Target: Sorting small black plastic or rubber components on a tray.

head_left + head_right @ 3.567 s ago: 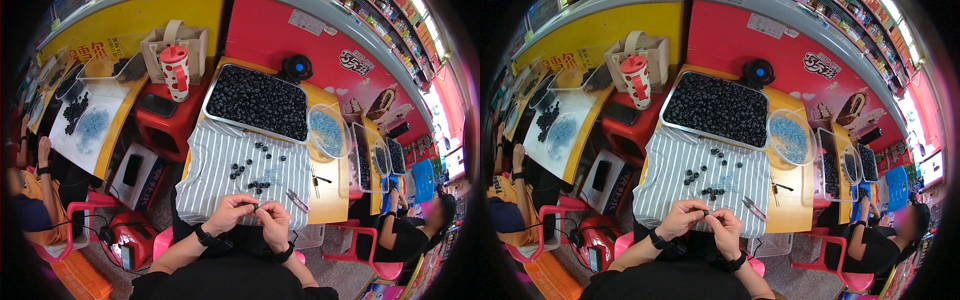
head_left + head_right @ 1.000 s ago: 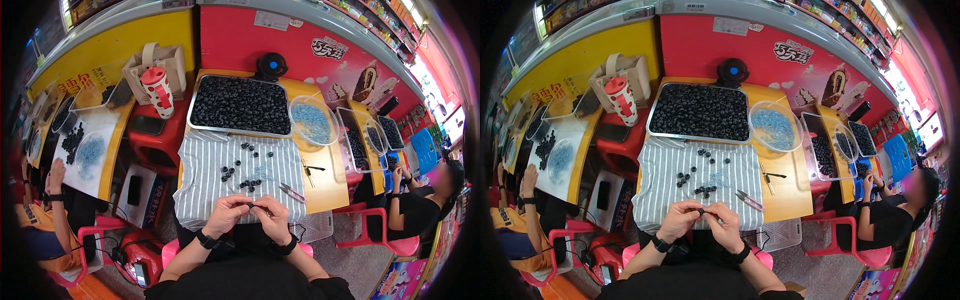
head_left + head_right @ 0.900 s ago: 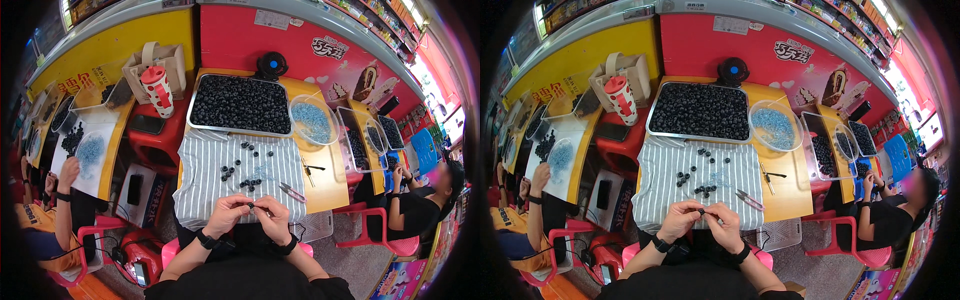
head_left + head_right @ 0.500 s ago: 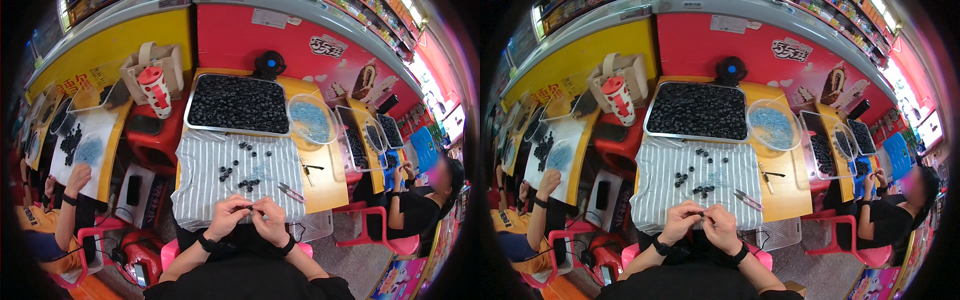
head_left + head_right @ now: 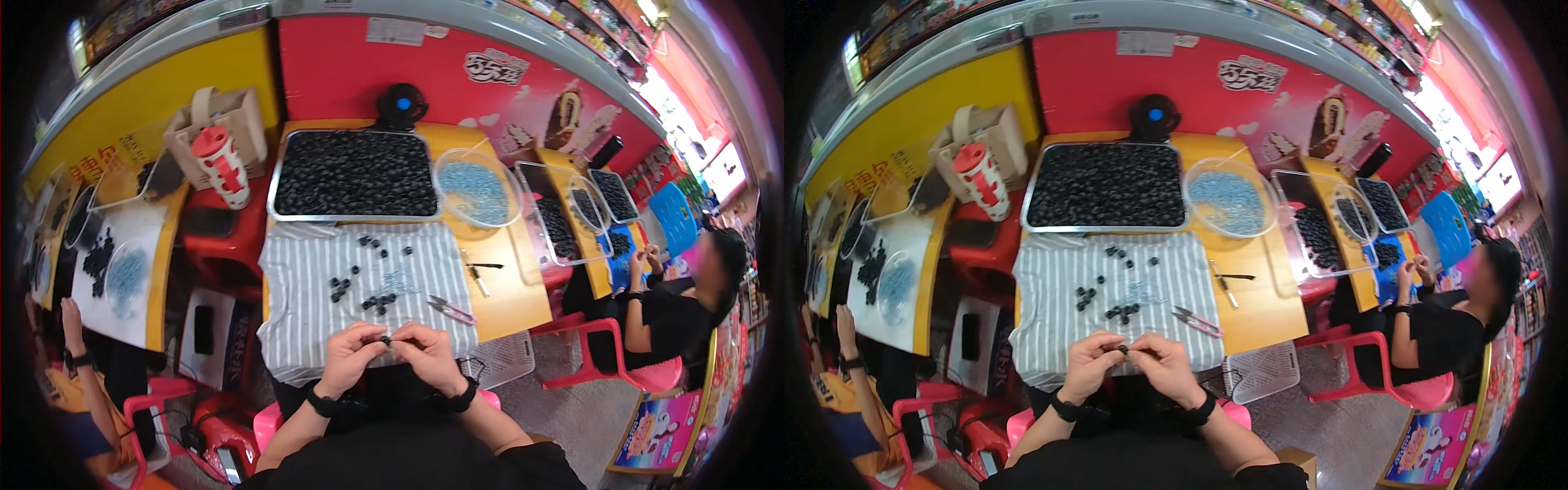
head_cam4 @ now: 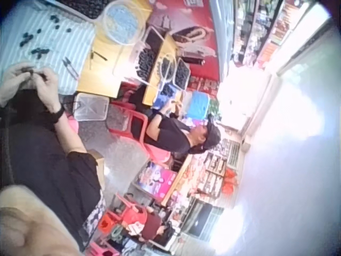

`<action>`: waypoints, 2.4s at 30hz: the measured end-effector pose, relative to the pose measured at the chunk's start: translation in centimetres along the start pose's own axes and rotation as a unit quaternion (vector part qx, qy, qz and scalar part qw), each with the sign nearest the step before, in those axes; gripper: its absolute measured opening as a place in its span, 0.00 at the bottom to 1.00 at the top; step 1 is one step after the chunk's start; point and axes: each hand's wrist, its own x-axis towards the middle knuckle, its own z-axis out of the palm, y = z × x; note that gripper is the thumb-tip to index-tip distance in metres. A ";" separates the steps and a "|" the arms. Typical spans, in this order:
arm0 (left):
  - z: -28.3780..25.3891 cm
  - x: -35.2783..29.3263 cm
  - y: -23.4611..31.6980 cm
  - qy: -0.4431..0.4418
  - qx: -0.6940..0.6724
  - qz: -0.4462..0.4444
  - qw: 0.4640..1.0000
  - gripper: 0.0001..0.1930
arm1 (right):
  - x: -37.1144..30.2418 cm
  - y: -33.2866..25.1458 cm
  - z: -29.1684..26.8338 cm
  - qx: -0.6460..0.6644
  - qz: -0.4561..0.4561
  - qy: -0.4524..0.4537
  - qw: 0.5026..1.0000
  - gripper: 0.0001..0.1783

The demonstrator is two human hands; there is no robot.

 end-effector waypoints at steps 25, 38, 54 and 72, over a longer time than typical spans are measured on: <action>-0.8 0.2 0.6 -0.075 -0.167 -0.085 0.979 0.20 | 0.6 -1.8 0.6 -0.135 -0.109 -0.107 0.979 0.10; -1.0 0.3 0.7 -0.060 -0.231 -0.079 0.968 0.17 | 5.3 -11.0 -21.5 -0.168 -0.147 0.402 0.888 0.20; -1.2 0.1 0.4 -0.051 -0.241 -0.095 0.965 0.06 | 6.4 -2.4 0.9 -0.514 -0.154 -0.080 0.840 0.08; -1.5 0.6 0.6 -0.073 -0.257 -0.113 0.957 0.16 | 1.9 -2.3 2.5 -0.296 -0.249 -0.028 0.922 0.12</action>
